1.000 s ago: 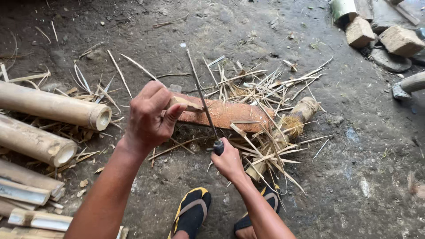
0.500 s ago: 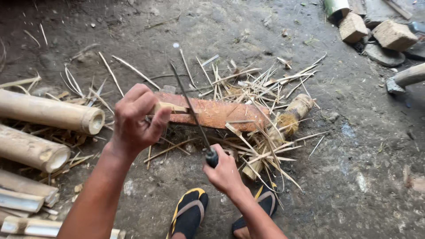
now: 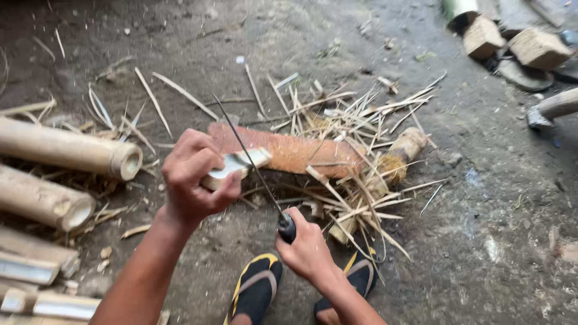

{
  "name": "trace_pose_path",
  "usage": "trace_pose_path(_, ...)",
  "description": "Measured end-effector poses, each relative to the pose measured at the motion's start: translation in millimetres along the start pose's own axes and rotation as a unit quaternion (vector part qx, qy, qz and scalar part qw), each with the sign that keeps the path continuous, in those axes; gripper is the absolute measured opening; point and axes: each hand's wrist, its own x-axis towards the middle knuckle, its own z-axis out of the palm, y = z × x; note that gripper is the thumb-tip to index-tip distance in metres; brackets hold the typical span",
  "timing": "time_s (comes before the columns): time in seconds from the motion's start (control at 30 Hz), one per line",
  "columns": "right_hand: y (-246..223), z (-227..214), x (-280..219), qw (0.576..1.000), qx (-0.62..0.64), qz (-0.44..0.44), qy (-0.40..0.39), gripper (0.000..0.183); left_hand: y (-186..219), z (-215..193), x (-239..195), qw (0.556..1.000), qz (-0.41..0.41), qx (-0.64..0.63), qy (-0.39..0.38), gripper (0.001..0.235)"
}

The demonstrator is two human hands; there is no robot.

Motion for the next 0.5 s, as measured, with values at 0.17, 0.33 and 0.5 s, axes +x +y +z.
trace_pose_path(0.17, -28, 7, 0, 0.994, -0.011, -0.081, 0.074, 0.029, 12, 5, 0, 0.999, -0.004, 0.045, 0.018, 0.021)
trace_pose_path(0.33, -2, 8, 46, 0.997, -0.057, 0.033, 0.036, 0.031, 20, 8, 9, 0.999, -0.007, 0.025, 0.038, 0.019)
trace_pose_path(0.5, 60, 40, 48, 0.996, 0.024, 0.005, 0.081, 0.027, 14, 24, -13, 0.998, -0.016, 0.004, 0.062, 0.020)
